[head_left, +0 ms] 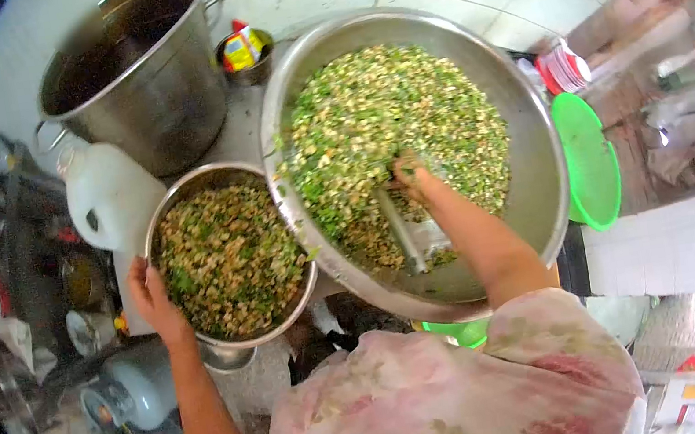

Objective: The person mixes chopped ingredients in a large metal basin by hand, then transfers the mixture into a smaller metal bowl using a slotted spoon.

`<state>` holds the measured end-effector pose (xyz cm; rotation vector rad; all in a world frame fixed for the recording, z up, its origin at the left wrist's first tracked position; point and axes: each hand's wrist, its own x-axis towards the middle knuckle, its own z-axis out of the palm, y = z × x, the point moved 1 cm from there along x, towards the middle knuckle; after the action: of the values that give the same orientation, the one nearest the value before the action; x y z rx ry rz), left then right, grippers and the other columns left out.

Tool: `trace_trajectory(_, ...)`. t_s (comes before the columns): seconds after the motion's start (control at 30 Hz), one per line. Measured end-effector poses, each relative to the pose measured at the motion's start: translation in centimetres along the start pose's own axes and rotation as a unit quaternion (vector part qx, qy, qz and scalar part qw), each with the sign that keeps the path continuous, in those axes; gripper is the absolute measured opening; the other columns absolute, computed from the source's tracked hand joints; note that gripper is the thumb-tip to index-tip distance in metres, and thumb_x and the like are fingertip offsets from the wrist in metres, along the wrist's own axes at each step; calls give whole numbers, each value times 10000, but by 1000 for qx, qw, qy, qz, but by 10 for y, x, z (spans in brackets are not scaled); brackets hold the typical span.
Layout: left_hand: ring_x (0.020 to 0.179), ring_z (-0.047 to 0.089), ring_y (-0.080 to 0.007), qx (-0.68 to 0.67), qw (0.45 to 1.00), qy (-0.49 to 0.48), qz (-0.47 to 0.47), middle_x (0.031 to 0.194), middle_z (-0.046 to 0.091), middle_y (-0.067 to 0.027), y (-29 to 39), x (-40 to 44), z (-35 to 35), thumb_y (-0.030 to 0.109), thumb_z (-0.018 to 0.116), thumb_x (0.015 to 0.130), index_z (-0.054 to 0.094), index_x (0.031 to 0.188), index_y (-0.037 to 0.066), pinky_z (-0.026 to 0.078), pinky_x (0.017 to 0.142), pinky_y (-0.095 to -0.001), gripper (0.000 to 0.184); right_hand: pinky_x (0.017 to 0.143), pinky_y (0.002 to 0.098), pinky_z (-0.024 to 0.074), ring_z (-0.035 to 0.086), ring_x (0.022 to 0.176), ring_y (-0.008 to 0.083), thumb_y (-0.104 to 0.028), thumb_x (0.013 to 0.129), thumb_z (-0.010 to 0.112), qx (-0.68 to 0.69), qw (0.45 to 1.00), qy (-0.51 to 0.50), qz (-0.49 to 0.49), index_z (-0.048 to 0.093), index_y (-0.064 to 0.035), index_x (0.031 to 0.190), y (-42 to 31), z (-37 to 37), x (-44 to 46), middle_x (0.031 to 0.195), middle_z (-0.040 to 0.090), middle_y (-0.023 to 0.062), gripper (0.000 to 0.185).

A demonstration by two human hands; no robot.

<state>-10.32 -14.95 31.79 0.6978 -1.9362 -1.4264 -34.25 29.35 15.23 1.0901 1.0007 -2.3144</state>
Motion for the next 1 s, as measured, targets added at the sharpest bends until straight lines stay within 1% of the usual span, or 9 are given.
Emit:
trace_trajectory(0.23, 1031, 444, -206, 1, 1000, 8, 8, 1114, 468, -131, 2, -1, 2, 195, 473, 860, 430, 1133, -41, 330, 899, -305, 363, 604, 381, 437, 445, 690, 244, -269, 848, 356, 61, 998, -25, -10, 449, -100, 1116, -14, -31, -16, 778, 482, 159, 330)
trace_trajectory(0.3, 1019, 451, -208, -3, 1000, -5, 17, 1116, 465, -132, -8, 2, -1, 203, 466, 864, 434, 1133, -29, 343, 889, -305, 356, 612, 383, 441, 448, 697, 251, -262, 843, 353, 174, 983, -65, 9, 450, -111, 1123, -27, -36, -22, 793, 485, 168, 332)
trace_trajectory(0.4, 1015, 455, -220, -3, 1000, -12, 20, 1092, 473, -136, -4, 0, -4, 213, 467, 863, 441, 1137, -16, 355, 872, -306, 357, 567, 374, 456, 481, 696, 272, -240, 841, 316, 530, 843, -69, 61, 393, -36, 1154, -37, -23, -67, 793, 482, 215, 381)
trace_trajectory(0.53, 1030, 430, -246, 44, 999, -7, 23, 1088, 463, -155, -6, -1, -5, 265, 463, 861, 433, 1149, -4, 350, 870, -330, 396, 553, 354, 442, 486, 669, 246, -204, 840, 348, 208, 974, -51, -78, 427, -42, 1060, -50, -2, -115, 778, 499, 174, 285)
trace_trajectory(0.67, 1004, 425, -281, 64, 997, 9, 42, 1091, 462, -161, -4, -2, -5, 308, 460, 855, 439, 1140, 1, 330, 875, -367, 419, 539, 333, 428, 491, 643, 220, -168, 839, 381, -29, 983, -30, -178, 461, -47, 966, -36, 48, -184, 763, 517, 133, 193)
trace_trajectory(0.87, 974, 432, -311, 106, 991, 37, 78, 1029, 504, -153, 6, -4, -7, 312, 462, 843, 476, 1087, 3, 334, 846, -397, 394, 519, 302, 408, 499, 603, 182, -114, 838, 430, -270, 923, -48, -271, 512, -54, 825, 28, 118, -251, 741, 543, 72, 103)
trace_trajectory(0.9, 980, 432, -311, 108, 990, 38, 80, 1036, 502, -154, 4, -4, -8, 313, 463, 842, 478, 1087, 3, 333, 850, -396, 395, 555, 322, 445, 526, 638, 192, -130, 857, 403, -348, 894, -50, -279, 483, -68, 942, 38, 127, -252, 850, 547, 69, 133)
trace_trajectory(0.97, 992, 430, -310, 112, 989, 38, 84, 1049, 499, -156, -2, -4, -6, 316, 464, 842, 481, 1086, 5, 330, 856, -393, 396, 559, 309, 469, 559, 673, 185, -113, 838, 415, -480, 801, -117, -339, 491, -31, 937, 78, 174, -302, 826, 560, 95, 149)
trace_trajectory(1.0, 1000, 429, -310, 121, 989, 39, 70, 1056, 497, -159, -4, -1, -6, 316, 464, 842, 481, 1089, 6, 328, 861, -393, 397, 517, 280, 462, 561, 629, 181, -87, 815, 442, -539, 761, -125, -339, 516, -10, 839, 82, 184, -290, 719, 564, 111, 109)
